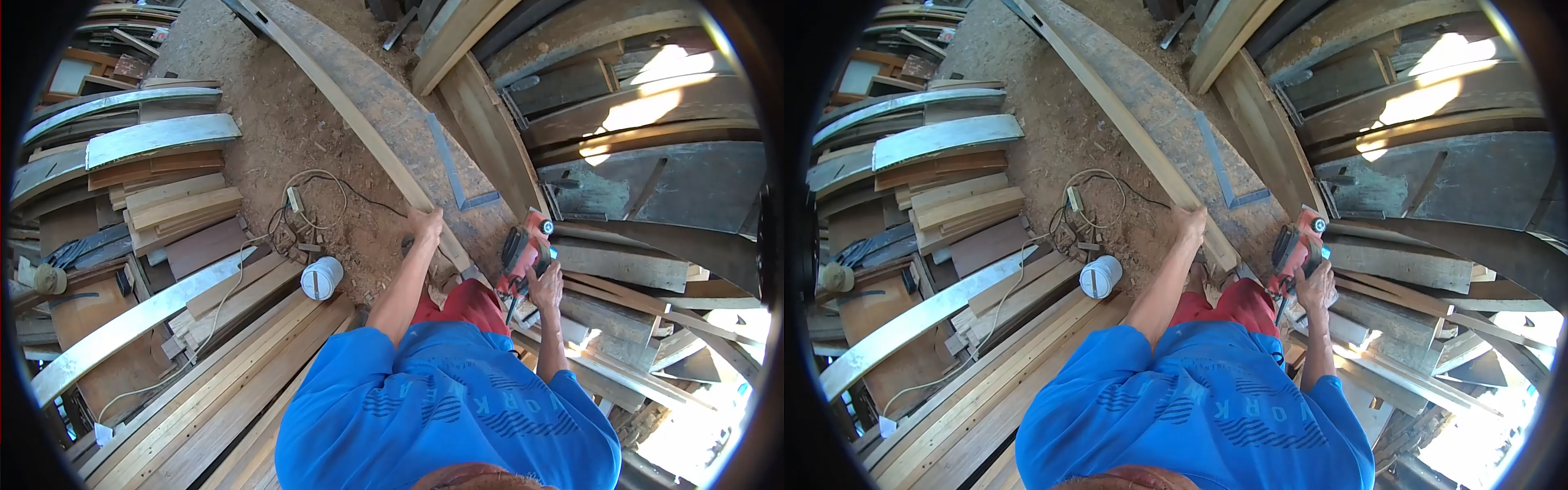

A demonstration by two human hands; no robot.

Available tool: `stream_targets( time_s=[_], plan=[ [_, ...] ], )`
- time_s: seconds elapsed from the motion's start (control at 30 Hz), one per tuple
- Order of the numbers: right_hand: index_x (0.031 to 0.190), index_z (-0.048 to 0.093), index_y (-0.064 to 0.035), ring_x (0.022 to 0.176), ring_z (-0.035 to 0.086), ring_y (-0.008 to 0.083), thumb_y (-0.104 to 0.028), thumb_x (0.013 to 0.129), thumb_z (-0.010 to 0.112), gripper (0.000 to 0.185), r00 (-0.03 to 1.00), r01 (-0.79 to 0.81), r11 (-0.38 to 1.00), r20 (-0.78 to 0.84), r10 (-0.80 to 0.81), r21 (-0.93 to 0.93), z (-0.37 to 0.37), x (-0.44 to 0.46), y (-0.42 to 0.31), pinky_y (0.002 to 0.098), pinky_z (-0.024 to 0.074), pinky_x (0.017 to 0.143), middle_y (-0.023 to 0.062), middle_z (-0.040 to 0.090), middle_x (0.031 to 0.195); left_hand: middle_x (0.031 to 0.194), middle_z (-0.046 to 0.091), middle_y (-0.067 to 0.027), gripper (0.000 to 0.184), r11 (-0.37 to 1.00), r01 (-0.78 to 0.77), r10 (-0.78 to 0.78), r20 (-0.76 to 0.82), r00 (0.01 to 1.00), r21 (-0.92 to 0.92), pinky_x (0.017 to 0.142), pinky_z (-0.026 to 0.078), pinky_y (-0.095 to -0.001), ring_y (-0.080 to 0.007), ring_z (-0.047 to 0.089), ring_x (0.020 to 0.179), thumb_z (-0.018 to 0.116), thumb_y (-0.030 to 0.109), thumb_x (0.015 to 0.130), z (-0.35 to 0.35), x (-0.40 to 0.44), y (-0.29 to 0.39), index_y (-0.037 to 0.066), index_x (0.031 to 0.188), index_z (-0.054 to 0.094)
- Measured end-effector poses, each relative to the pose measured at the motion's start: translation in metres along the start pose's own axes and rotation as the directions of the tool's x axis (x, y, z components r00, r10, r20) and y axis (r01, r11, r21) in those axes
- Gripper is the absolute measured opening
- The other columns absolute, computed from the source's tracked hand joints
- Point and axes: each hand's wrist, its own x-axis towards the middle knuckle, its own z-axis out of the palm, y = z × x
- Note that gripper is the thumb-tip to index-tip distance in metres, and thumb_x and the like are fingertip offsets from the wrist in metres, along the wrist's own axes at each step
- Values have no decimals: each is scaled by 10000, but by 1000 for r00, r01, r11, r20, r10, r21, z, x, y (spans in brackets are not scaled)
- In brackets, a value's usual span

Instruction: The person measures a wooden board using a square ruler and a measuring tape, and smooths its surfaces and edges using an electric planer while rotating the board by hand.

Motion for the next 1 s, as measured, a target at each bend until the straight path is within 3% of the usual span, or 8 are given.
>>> stream_targets(
  time_s=[0.13,0.27,0.4,0.5,0.77,0.83,0.93,1.0],
  plan=[
    [1355,461,-35,1219,486,399,-341,834,735,663,866,184,967,-437,-244,-176,-25,-21,-46,495,385,1026,213,558,1263,1139,598,-198,598,999,-39,39,-19,999,36,870,503,-358,-268,620,993,707,-10,728,11,7,-10,-80,1253,427],
    [1225,589,-89,1195,485,414,-243,834,700,434,793,597,801,-179,-582,43,-29,20,-111,495,396,1000,186,518,1317,1153,606,-178,568,991,-37,56,146,988,-130,860,522,-377,-257,630,989,692,-19,715,-22,-8,11,-42,1236,465],
    [1232,606,-135,1205,494,389,-188,808,689,436,671,718,639,28,-741,-276,25,92,-166,472,413,1007,185,533,1278,1175,611,-146,558,848,72,168,395,903,-525,898,534,-413,-256,640,1008,655,-13,724,-88,-19,15,-14,1254,480],
    [1229,608,-138,1185,508,374,-149,794,675,440,579,771,477,154,-801,-421,68,118,-169,459,422,1005,184,539,1245,1163,618,-120,565,825,95,198,443,874,-557,945,526,-421,-261,639,1040,617,3,752,-140,-55,53,1,1298,472],
    [1082,594,-16,1082,572,361,-148,831,638,287,395,866,245,294,-870,-436,111,126,-156,423,448,960,199,566,1138,1506,348,-144,915,885,-207,282,127,951,-417,1140,341,-394,-275,402,1366,623,110,851,-232,-127,125,114,1579,69],
    [1080,597,-10,1030,608,360,-133,850,621,263,523,838,456,204,-828,-300,119,121,-160,388,483,911,216,581,1118,1582,271,-118,944,887,-216,290,129,948,-409,1171,291,-374,-254,337,1426,610,106,847,-248,-135,134,134,1602,44],
    [1116,580,-5,986,636,342,-130,905,589,245,619,727,443,222,-753,-525,87,126,-181,383,521,848,226,612,1048,1640,189,-82,934,899,-251,316,134,939,-360,1188,255,-354,-224,290,1462,580,78,846,-270,-146,139,149,1614,53],
    [1084,573,-12,792,637,250,-113,946,536,175,829,553,764,-128,-544,332,42,106,-195,342,519,676,133,613,914,1640,192,-90,924,908,-233,296,139,945,-348,1188,244,-348,-226,286,1464,560,45,846,-280,-155,140,140,1613,53]
  ],
)
